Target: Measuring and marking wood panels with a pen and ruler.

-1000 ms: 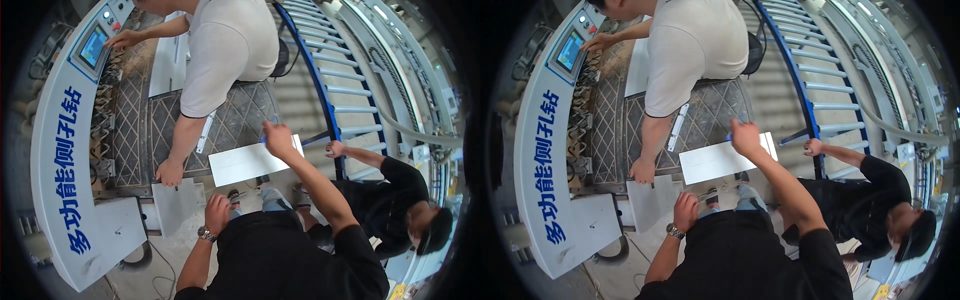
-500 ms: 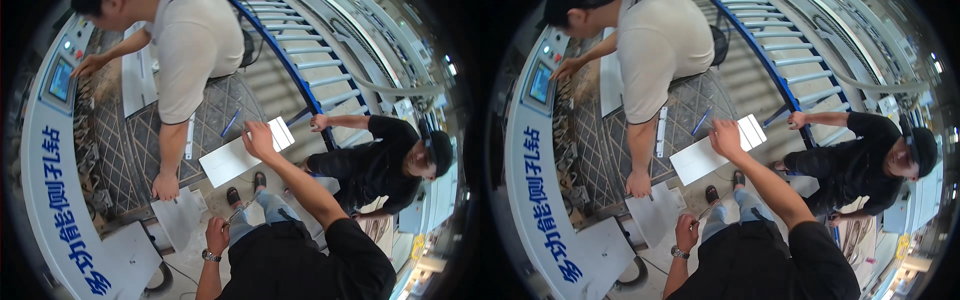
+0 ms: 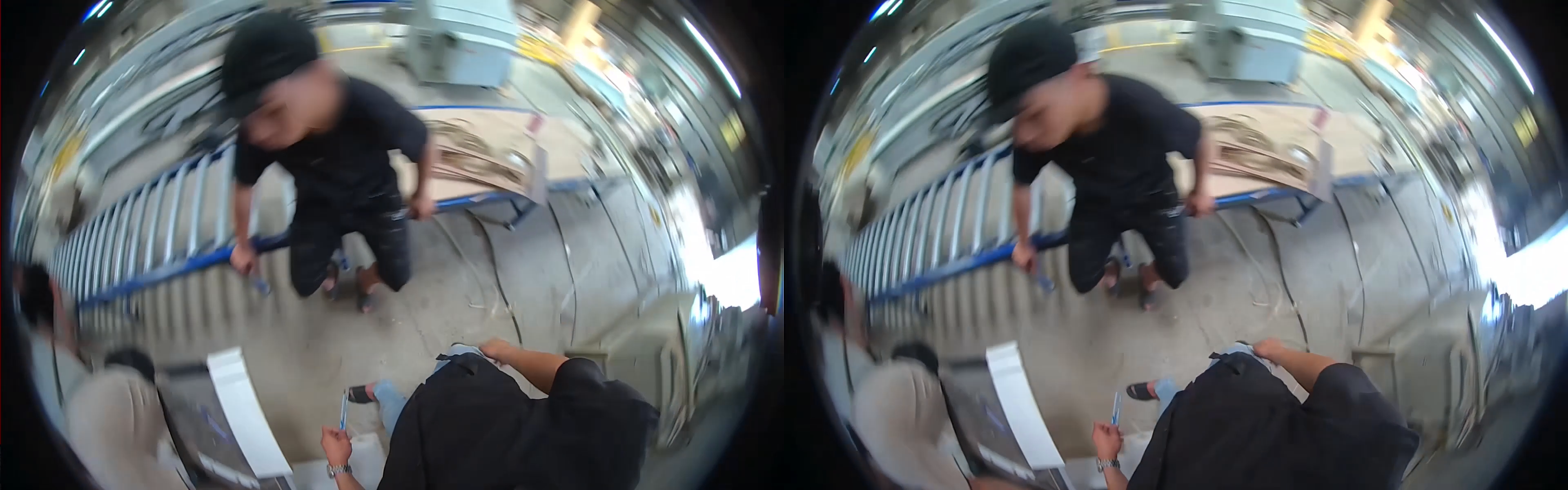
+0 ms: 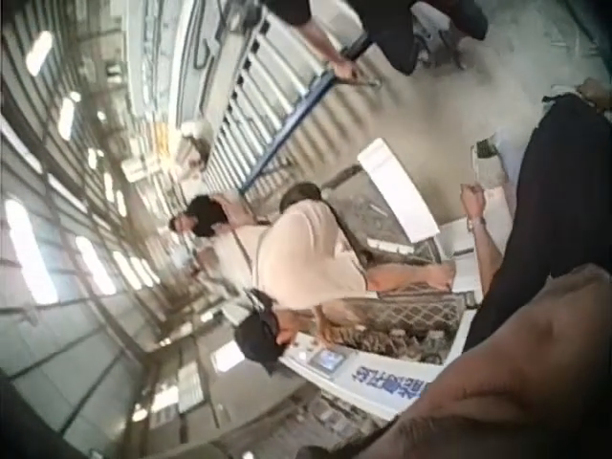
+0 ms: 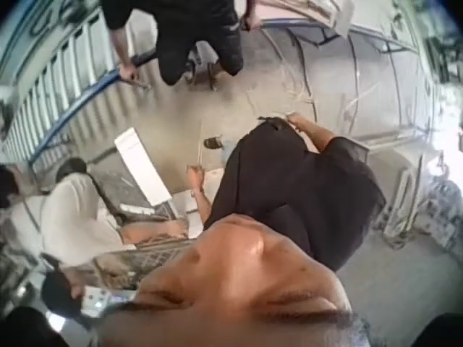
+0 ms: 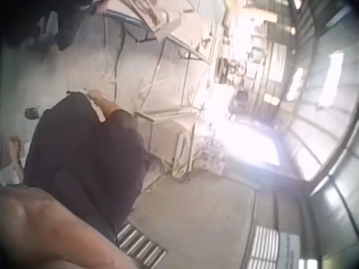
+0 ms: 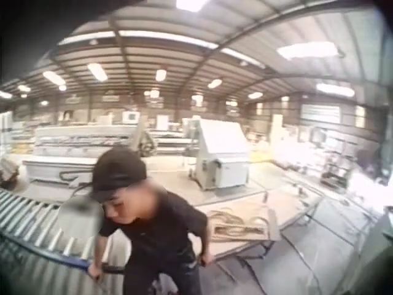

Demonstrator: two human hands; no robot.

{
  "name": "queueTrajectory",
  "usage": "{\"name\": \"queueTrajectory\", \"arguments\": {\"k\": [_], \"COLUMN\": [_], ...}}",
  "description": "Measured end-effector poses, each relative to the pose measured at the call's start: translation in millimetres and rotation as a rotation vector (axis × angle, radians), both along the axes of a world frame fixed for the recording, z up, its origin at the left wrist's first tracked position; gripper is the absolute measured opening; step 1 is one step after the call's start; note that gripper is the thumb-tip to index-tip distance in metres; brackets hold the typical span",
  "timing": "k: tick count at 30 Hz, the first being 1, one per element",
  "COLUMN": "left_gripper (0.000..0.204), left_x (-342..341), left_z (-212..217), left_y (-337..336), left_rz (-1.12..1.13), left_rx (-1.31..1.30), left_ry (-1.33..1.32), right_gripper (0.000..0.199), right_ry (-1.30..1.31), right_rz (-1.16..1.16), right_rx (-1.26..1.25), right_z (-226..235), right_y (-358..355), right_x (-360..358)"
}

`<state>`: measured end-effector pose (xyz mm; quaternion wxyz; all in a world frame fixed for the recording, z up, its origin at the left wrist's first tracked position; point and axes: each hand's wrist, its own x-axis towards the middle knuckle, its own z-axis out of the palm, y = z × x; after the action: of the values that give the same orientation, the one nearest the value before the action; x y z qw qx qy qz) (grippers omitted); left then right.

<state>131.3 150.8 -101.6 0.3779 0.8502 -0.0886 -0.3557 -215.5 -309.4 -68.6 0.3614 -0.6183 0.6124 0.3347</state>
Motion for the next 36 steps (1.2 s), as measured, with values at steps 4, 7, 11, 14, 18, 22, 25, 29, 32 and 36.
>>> {"name": "queueTrajectory", "arguments": {"k": [4,7,11,14,18,22,25,29,32,36], "left_gripper": [0.015,0.022,0.018,0.019,0.017,0.032,0.045,0.04,0.032,0.025], "left_x": [32,34,-37,-102,-170,-217,-252,-324,-410,-563], "left_z": [26,47,55,44,28,12,6,-6,-16,12], "left_y": [-75,-159,-250,-308,-397,-535,-662,-831,-976,-1148], "left_rz": [-0.127,-0.095,-0.067,-0.196,-0.789,-1.14,-1.332,-1.385,-1.531,-1.717], "left_rx": [-0.018,-0.04,0.025,0.331,0.398,0.501,0.513,0.346,0.18,0.104], "left_ry": [0.005,0.163,0.115,-0.087,-0.349,-0.326,-0.286,-0.278,-0.377,-0.432], "right_gripper": [0.066,0.056,0.042,0.04,0.053,0.046,0.035,0.037,0.042,0.027], "right_ry": [-0.5,-0.751,-0.595,-0.492,-0.719,-0.915,-1.025,-0.988,-0.573,-0.537], "right_rz": [-1.061,-1.268,-1.18,-1.043,-1.415,-1.6,-1.466,-1.442,-1.55,-1.917], "right_rx": [0.291,0.308,0.348,0.405,0.055,-0.208,-0.468,-0.487,-0.52,-0.566], "right_z": [-59,-68,-21,14,21,19,16,-11,-28,-17], "right_y": [59,55,-9,-60,-137,-229,-295,-381,-427,-421], "right_x": [-103,-143,-210,-263,-315,-353,-392,-468,-538,-615]}}
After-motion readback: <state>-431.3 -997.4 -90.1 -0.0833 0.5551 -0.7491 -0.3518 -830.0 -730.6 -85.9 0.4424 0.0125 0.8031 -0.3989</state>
